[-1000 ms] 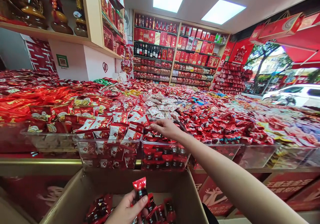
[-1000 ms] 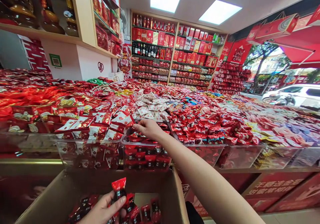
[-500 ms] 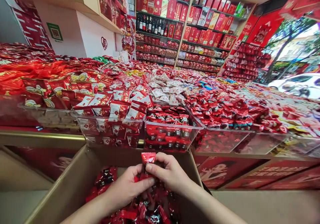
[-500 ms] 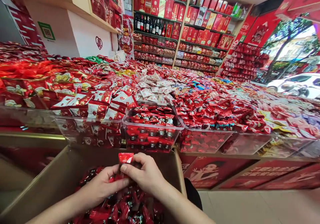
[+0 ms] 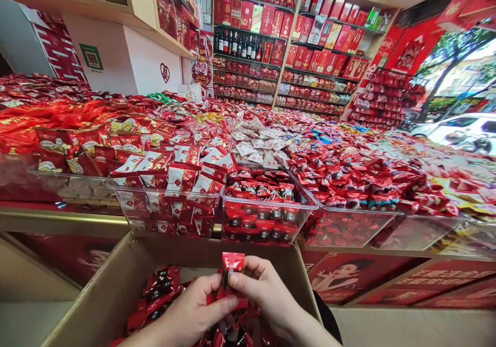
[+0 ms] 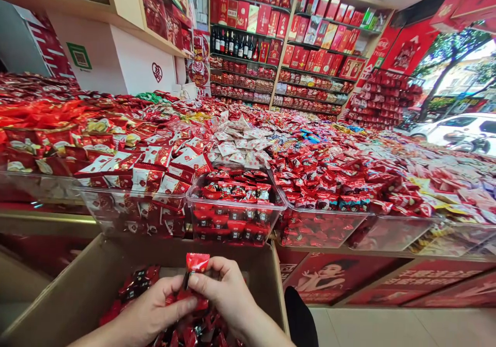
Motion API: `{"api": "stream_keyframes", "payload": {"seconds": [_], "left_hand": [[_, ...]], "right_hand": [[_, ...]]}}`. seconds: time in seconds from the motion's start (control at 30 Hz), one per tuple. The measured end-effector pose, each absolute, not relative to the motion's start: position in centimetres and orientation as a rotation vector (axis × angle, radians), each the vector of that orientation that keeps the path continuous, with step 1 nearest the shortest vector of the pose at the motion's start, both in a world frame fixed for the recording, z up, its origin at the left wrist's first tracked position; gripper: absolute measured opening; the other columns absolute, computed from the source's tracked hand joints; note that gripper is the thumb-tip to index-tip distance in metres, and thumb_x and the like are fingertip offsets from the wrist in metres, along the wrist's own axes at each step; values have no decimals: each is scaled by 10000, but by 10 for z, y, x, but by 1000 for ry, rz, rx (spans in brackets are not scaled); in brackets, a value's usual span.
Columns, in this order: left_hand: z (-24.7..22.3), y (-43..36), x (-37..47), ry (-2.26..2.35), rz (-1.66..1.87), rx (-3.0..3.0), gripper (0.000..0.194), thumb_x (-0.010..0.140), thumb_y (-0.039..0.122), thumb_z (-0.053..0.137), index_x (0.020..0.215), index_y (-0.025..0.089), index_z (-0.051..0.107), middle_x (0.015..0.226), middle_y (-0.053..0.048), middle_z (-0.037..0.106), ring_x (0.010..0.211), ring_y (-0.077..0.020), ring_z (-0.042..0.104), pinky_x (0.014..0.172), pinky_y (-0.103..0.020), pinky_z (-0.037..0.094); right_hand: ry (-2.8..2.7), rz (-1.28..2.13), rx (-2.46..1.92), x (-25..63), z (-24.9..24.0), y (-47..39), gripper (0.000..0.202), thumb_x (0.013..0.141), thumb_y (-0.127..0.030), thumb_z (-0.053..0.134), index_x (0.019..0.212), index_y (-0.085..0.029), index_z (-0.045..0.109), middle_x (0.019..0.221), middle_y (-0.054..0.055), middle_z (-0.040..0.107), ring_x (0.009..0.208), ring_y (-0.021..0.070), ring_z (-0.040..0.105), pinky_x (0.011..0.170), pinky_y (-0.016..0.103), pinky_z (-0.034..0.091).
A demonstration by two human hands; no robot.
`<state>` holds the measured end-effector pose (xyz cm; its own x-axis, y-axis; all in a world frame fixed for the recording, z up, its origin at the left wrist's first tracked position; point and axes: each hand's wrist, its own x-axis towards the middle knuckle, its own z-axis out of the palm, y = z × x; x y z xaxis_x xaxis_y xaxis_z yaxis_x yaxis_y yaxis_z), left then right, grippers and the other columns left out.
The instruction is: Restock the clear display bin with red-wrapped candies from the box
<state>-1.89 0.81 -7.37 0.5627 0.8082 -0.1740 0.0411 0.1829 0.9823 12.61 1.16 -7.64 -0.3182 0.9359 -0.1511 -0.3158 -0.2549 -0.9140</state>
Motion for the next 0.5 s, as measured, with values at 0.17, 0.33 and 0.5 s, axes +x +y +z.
{"api": "stream_keyframes", "payload": {"seconds": [0.17,0.33,0.5], "left_hand": [[-79,9,-16,1014,661,1511,192,751,315,483,745,157,593,651,17,609,617,-147,515,554,-212,398],[-90,11,-26,1259,525,2143,112,727,243,477,630,199,511,623,-1,608,558,-158,524,502,-217,355],[-85,12,-29,1173,356,2473,84,717,208,483,640,189,513,639,-51,633,571,-185,570,504,-230,373]], "right_hand": [[-1207,1340,-1123,121,-89,10,271,593,-301,636,633,-180,396,566,-47,412,508,71,353,479,197,295],[-1447,1248,-1130,116,-90,7,364,501,-234,684,646,-194,353,605,-48,405,517,73,335,457,195,282],[-1334,1495,-1048,113,-87,3,372,542,-210,644,693,-209,304,551,-79,385,464,56,317,426,182,259]]}}
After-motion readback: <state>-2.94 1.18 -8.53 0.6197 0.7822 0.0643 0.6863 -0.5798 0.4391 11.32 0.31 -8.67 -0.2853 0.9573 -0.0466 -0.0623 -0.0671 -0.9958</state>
